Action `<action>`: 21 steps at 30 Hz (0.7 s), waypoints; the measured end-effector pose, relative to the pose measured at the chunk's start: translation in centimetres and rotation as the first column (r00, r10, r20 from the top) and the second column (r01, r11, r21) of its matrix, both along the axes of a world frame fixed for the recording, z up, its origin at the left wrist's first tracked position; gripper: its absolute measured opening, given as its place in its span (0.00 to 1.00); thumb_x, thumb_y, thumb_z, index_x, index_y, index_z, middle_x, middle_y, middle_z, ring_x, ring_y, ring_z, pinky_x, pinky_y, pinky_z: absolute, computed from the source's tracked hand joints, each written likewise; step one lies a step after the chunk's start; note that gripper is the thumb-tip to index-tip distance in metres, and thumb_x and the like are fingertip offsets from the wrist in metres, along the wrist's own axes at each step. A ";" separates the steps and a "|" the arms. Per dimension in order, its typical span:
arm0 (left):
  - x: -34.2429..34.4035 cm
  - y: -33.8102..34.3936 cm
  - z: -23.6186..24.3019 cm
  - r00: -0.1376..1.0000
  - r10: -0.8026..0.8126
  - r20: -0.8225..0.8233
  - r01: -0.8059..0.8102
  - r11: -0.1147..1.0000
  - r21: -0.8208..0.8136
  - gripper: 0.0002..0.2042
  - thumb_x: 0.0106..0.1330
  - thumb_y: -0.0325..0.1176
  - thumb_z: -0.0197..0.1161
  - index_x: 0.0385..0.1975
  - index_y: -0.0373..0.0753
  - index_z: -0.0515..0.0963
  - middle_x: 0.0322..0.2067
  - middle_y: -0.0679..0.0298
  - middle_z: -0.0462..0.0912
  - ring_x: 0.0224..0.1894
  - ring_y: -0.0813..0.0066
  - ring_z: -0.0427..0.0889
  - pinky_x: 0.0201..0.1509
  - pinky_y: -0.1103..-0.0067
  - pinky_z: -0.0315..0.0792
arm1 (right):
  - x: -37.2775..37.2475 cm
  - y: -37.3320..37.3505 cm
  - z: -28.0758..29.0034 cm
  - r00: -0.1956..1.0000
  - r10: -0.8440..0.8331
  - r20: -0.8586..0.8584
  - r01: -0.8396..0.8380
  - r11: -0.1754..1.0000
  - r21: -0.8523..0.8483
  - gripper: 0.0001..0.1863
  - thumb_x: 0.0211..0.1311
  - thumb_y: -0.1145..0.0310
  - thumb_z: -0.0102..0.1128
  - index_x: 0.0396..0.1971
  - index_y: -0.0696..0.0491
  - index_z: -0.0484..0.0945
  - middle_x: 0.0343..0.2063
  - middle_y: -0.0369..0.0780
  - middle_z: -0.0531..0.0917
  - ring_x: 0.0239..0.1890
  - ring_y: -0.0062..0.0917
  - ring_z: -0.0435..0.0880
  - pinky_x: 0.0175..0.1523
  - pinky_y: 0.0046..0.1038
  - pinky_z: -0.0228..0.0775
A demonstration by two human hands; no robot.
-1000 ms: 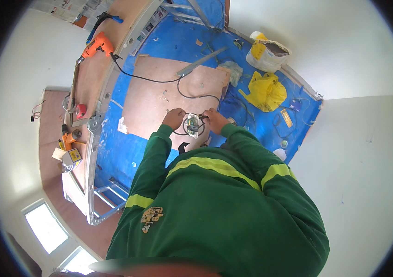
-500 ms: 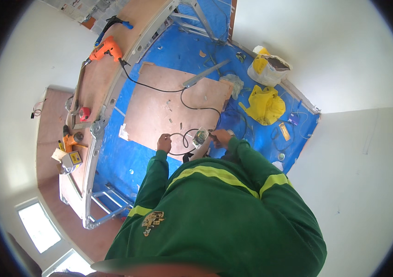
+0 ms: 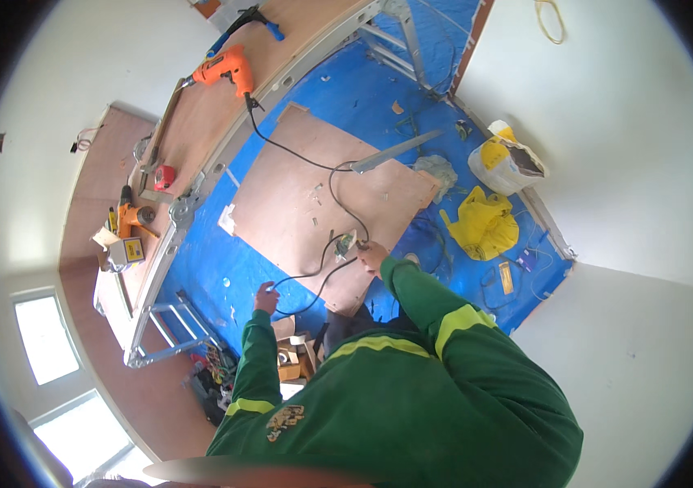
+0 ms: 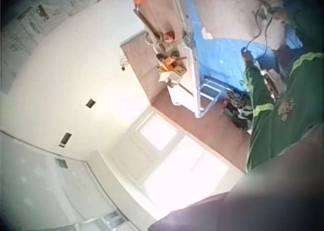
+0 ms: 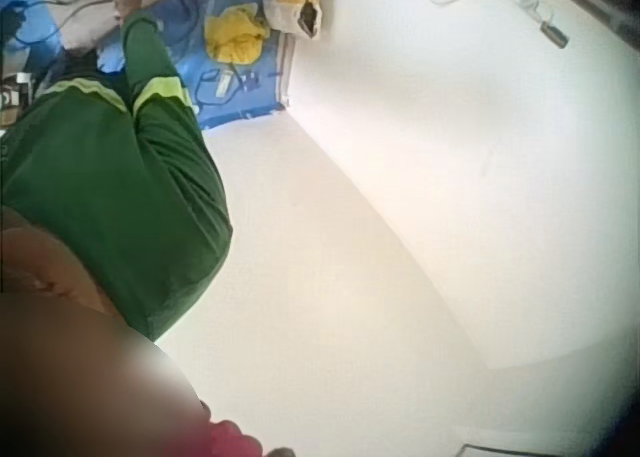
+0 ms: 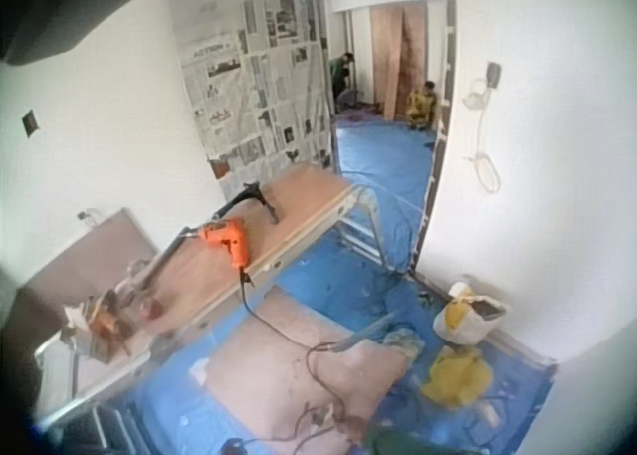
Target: The person measures a ceiling fixture with a metal ruler and pencil, then uses tin snips to cut a metal strap into smaller pieces. The cut pieces are held and inspected but not installed within the clip.
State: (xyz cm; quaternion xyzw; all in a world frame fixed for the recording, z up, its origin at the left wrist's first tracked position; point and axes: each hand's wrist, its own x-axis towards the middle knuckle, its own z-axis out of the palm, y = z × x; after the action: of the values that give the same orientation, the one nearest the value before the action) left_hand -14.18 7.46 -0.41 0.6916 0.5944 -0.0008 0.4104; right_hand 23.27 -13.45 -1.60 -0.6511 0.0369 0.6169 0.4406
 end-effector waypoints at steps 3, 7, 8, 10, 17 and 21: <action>2.4 -4.3 0.1 0.880 -0.186 -0.437 0.259 0.959 0.113 0.26 0.69 0.38 0.70 0.67 0.42 0.78 0.48 0.48 0.88 0.53 0.48 0.87 0.55 0.57 0.81 | -0.2 1.3 -1.7 0.946 0.167 0.278 -0.149 0.985 -0.085 0.19 0.67 0.56 0.73 0.49 0.52 0.83 0.42 0.41 0.88 0.42 0.33 0.85 0.44 0.46 0.74; 9.3 -8.6 0.7 0.954 -0.177 -0.241 0.269 0.858 0.438 0.35 0.68 0.47 0.75 0.72 0.43 0.72 0.67 0.47 0.74 0.70 0.43 0.73 0.70 0.53 0.69 | -0.9 2.0 -1.3 0.634 0.419 0.650 -0.383 0.900 -0.206 0.28 0.66 0.54 0.72 0.57 0.59 0.80 0.51 0.56 0.88 0.55 0.51 0.87 0.60 0.46 0.78; 11.3 -8.9 0.6 0.963 -0.245 -0.111 0.269 0.883 0.384 0.34 0.68 0.46 0.75 0.72 0.41 0.72 0.65 0.47 0.76 0.67 0.43 0.75 0.70 0.53 0.69 | -1.0 2.0 -0.9 0.613 0.472 0.634 -0.431 0.872 -0.234 0.29 0.65 0.55 0.72 0.60 0.58 0.79 0.53 0.57 0.87 0.57 0.53 0.86 0.63 0.47 0.77; 14.8 -9.5 -0.2 0.945 -0.324 0.035 0.284 0.873 0.396 0.30 0.70 0.41 0.72 0.69 0.37 0.73 0.60 0.47 0.80 0.62 0.42 0.78 0.67 0.53 0.71 | -1.0 2.1 0.0 0.565 0.595 0.572 -0.517 0.795 -0.317 0.33 0.65 0.56 0.71 0.64 0.59 0.75 0.55 0.59 0.86 0.58 0.55 0.86 0.66 0.49 0.76; 17.9 -5.8 -5.9 0.944 -0.122 0.307 0.100 0.991 0.085 0.16 0.78 0.34 0.57 0.62 0.46 0.78 0.44 0.43 0.89 0.45 0.37 0.87 0.50 0.49 0.79 | -2.5 -3.3 1.4 0.518 0.480 0.708 -0.547 0.822 -0.158 0.32 0.66 0.56 0.71 0.64 0.59 0.74 0.59 0.60 0.80 0.64 0.57 0.78 0.69 0.52 0.70; 17.6 -4.0 -6.4 0.940 -0.079 0.331 0.114 0.990 -0.087 0.15 0.80 0.36 0.56 0.59 0.41 0.81 0.36 0.49 0.89 0.36 0.53 0.89 0.44 0.61 0.81 | -5.2 -10.2 2.5 0.416 0.495 0.763 -0.458 0.839 -0.294 0.33 0.69 0.57 0.69 0.66 0.60 0.71 0.59 0.61 0.78 0.65 0.60 0.76 0.71 0.52 0.68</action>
State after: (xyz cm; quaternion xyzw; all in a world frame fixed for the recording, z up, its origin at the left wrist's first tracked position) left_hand 3.38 3.50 -6.80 0.6880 0.4827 0.0622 0.5383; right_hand 18.11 -23.63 0.88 -0.8507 -0.3439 0.3435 0.2001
